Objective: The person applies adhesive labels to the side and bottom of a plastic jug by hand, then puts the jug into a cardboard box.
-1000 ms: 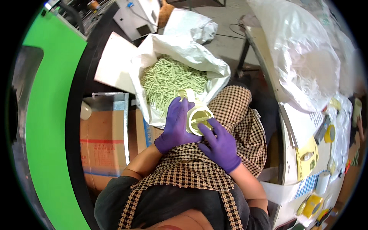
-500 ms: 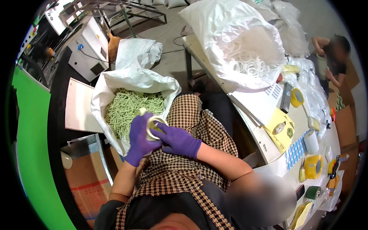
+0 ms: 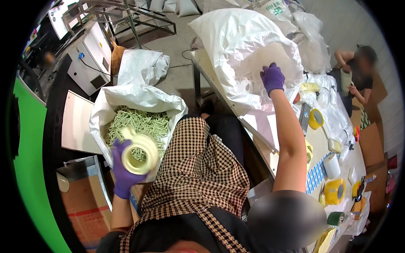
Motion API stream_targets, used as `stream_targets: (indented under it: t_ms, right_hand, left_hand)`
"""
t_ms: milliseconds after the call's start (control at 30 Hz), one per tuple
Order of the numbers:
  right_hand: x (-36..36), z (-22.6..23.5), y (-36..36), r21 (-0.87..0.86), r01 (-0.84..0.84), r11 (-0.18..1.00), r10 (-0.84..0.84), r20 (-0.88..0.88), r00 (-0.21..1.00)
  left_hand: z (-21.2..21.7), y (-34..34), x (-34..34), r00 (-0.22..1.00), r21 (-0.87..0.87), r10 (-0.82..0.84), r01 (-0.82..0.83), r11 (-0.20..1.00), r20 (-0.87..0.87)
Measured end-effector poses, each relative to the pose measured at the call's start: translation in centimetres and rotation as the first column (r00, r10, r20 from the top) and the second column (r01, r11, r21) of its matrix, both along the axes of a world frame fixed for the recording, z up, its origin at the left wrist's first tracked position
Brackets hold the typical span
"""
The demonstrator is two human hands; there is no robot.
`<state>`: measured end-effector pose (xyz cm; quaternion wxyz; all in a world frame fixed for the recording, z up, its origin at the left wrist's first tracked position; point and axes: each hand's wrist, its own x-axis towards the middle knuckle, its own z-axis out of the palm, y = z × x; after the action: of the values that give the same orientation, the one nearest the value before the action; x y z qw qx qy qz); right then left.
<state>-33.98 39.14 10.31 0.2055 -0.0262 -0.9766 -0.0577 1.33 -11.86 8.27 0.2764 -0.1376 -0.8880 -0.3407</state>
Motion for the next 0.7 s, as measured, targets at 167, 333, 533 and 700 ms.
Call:
stream_targets:
  t_ms: [167,333,533,700]
  right_hand:
    - [0.2,-0.1,1.6,-0.084,-0.080,0.993,0.057,-0.248,0.967]
    - [5.4,3.5,-0.3,-0.794,-0.366,0.486,0.151,-0.337,0.929]
    - [22.6,0.8,-16.5,-0.966,-0.038,-0.254,0.685,-0.207,0.699]
    - [28.8,-8.3,-21.4,-0.592,-0.674,0.441,0.891,0.201,0.407]
  left_hand:
    - [-1.9,2.9,0.8,0.999,-0.242,-0.022,0.013,0.970,-0.035]
    - [-2.7,2.6,1.0,0.999,-0.047,0.026,-0.025,0.999,0.027]
    - [-3.8,2.9,0.1,0.998,-0.002,-0.024,0.024,1.000,-0.063]
    - [-3.1,2.5,0.3,0.999,-0.014,0.015,-0.014,1.000,0.043]
